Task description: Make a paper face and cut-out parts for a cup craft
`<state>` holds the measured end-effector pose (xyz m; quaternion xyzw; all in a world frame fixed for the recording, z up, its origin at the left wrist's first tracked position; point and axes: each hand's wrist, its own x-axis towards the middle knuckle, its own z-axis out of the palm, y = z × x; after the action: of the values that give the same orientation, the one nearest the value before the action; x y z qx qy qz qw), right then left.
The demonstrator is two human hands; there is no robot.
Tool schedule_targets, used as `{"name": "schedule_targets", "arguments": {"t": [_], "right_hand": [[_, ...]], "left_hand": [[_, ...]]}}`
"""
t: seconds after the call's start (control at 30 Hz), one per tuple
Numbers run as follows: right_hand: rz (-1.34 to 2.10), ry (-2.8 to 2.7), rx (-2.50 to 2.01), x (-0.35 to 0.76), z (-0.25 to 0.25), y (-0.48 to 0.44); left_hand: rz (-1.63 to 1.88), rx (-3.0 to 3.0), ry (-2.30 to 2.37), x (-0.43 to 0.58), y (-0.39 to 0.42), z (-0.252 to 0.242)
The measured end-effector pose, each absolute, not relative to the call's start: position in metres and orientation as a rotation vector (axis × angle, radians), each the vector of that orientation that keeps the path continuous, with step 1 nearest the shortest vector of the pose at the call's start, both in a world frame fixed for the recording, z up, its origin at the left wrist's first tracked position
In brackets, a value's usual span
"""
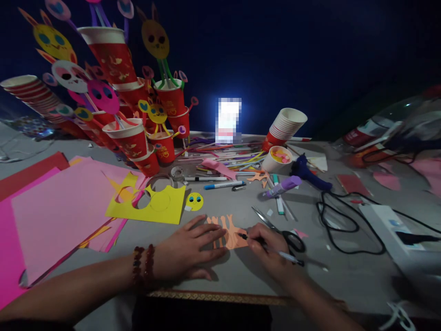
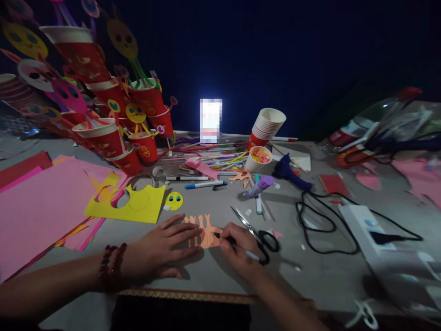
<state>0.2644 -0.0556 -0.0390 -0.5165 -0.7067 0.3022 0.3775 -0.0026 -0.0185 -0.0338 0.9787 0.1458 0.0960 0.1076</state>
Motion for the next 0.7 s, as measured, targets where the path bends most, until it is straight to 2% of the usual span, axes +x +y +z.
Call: {"name": "schedule_targets", "arguments": {"t": [0.7], "right_hand": [[0.732, -1.796, -1.281, 0.2639, -0.0346, -0.0554]], "left_hand": [[0.333, 2.874, 0.422, -0.0022, -0.0178, -0.034]]}}
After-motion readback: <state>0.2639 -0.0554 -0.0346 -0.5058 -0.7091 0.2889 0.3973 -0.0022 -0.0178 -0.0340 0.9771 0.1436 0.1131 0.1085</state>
